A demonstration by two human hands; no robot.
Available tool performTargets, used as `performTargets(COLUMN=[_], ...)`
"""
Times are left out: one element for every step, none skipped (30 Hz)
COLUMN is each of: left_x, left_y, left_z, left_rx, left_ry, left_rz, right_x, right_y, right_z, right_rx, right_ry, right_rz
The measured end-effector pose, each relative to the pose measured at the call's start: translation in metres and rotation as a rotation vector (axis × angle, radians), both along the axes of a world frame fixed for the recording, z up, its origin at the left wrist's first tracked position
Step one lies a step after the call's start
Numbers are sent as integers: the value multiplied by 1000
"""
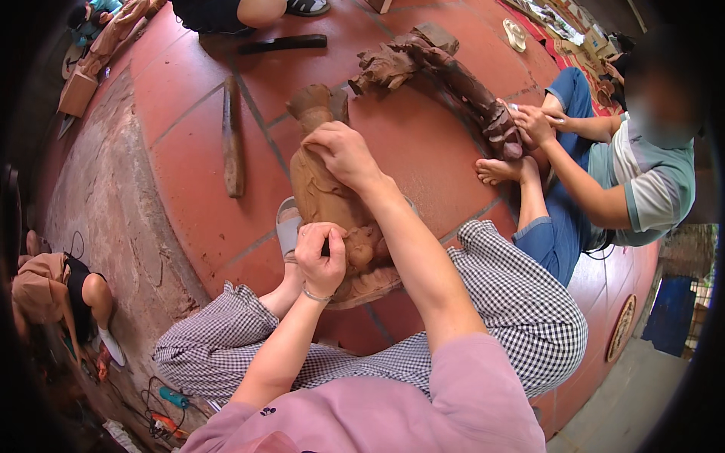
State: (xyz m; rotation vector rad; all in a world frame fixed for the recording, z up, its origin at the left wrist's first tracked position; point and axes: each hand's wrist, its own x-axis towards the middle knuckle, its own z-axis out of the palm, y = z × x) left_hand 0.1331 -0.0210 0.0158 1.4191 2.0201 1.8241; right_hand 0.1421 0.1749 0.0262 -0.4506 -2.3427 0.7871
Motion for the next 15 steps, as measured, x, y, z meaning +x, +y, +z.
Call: performTargets(left_x=[0,-2,-4,-5,-3,-3,-3,-2,-1,0,-1,0,0,-3,-5], left_y=[1,0,-1,-1,0,0,2,2,2,2,2,0,0,1,0], left_z=[-1,-3,-4,-4,-3,-2,1,2,3,3,1,-1,-2,-2,-3], left_rx=[-9,-19,-21,-22,-17,-18,-22,-34,-45,-45,-46,-53,-58,-61,-63], left_ry=[-4,-1,-6,-11,-20,-28,-21,-14,-8,-6,2,5,7,8,9], left_rz=[-6,-13,-16,-20,-24,-23,-11,-5,0,7,17,21,11,-1,-12], right_x=[2,6,7,15,25,32,35,32,26,20,10,1,-5,-8,-4], right_y=[5,8,10,15,24,26,28,26,25,22,19,12,7,6,8], right_z=[1,3,4,-4,-13,-12,-11,-10,-9,-8,-5,-1,3,5,2], right_rx=[-58,-116,-174,-324,-427,-495,-562,-511,-459,-407,-250,-98,54,49,-30], right_ry=[13,32,56,67,68,48,27,21,15,9,-25,-63,-102,-136,-85], right_rz=[6,12,28,-40,-92,-123,-156,-157,-158,-161,-123,-92,-61,-44,-66])
